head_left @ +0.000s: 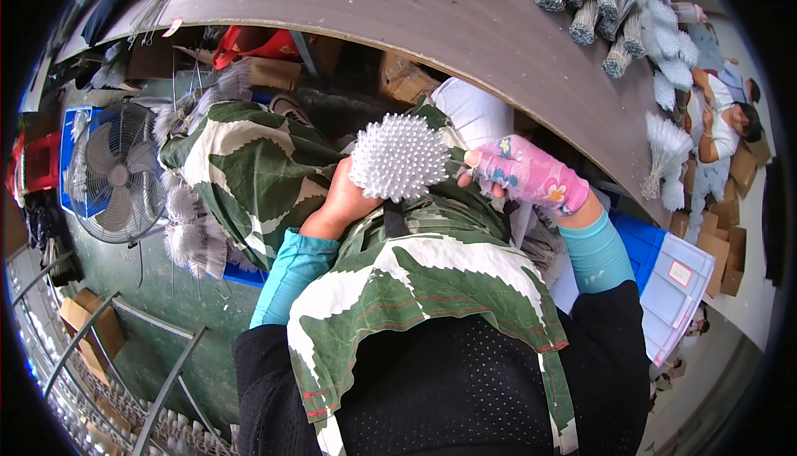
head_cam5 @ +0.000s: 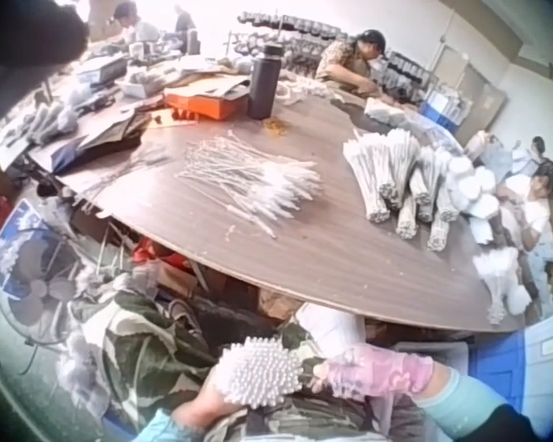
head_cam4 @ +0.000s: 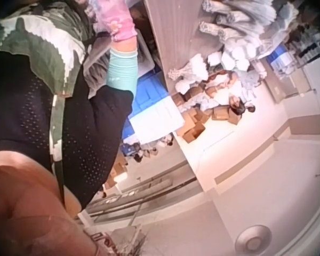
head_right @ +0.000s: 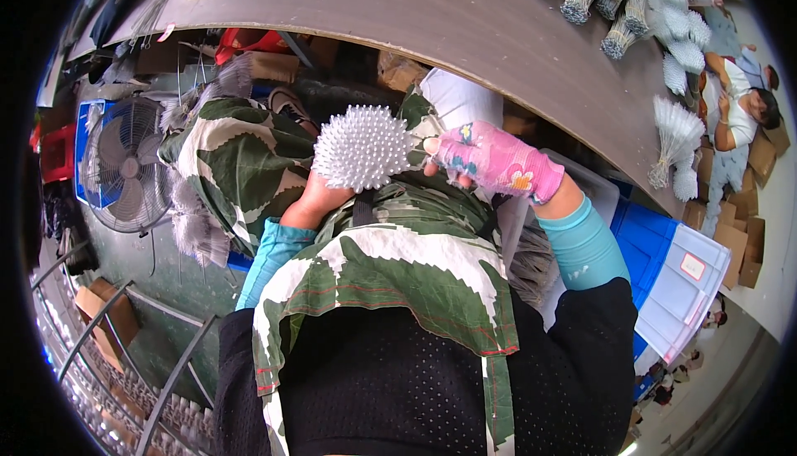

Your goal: The person assembles bundles of synthetic bristles using wire, then trims the bundles with wire cutters and scissors.

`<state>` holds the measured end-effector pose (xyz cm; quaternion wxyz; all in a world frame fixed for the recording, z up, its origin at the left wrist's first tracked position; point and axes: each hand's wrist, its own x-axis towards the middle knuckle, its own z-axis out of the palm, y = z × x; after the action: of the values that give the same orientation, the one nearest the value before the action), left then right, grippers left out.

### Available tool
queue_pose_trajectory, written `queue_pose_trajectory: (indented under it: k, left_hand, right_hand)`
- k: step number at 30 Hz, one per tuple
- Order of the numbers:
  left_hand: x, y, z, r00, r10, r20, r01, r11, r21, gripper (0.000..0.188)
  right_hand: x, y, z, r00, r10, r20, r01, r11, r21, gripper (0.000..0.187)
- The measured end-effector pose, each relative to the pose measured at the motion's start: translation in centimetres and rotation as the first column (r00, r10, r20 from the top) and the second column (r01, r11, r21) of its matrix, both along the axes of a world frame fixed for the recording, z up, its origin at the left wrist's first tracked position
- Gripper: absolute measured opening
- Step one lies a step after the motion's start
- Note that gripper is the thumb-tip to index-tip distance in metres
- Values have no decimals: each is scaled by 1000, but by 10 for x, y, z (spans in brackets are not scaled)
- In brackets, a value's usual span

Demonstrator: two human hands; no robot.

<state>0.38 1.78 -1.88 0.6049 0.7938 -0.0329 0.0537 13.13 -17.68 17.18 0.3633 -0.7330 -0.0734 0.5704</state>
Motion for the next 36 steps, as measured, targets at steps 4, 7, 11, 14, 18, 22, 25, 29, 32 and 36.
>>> queue_pose_trajectory:
  k: [4,7,11,14,18,22,25,29,32,36]
  left_hand:
    - [-2,-2,-5,1000,-30,0,30,997,-65,32]
    - [-6,-4,10,986,-28,-167,-43,914,-404,33]
    - [-3,0,14,996,-24,-90,2,972,-236,33]
    - [-2,1,14,999,-34,-4,34,997,-74,34]
    - [-5,3,29,991,-22,-130,6,992,-124,34]
    - [-6,4,33,992,-32,-124,11,986,-167,35]
    - [-5,2,23,998,-23,-53,17,993,-113,35]
    - [-4,2,22,999,-21,-43,17,995,-96,35]
    - [-5,2,23,1000,-22,-17,22,999,-38,35]
    - [-5,4,20,999,-53,-1,53,998,17,36]
  right_hand:
    - [7,8,15,980,112,167,-106,993,-42,42]
    - [11,11,13,961,186,206,-174,982,-77,42]
    - [9,11,3,988,100,116,-95,994,-49,42]
    - [5,7,-6,990,59,125,-55,998,-35,42]
    - [5,7,-9,994,22,105,-16,998,-59,43]
    - [4,7,-8,995,44,93,-40,998,-43,43]
    - [4,9,-3,997,35,70,-32,999,-39,44]
    - [5,5,0,996,-35,-84,27,995,-98,45]
    - [3,5,-3,999,28,-42,-32,995,-97,44]
    - [6,4,-5,999,40,-8,-40,997,-69,35]
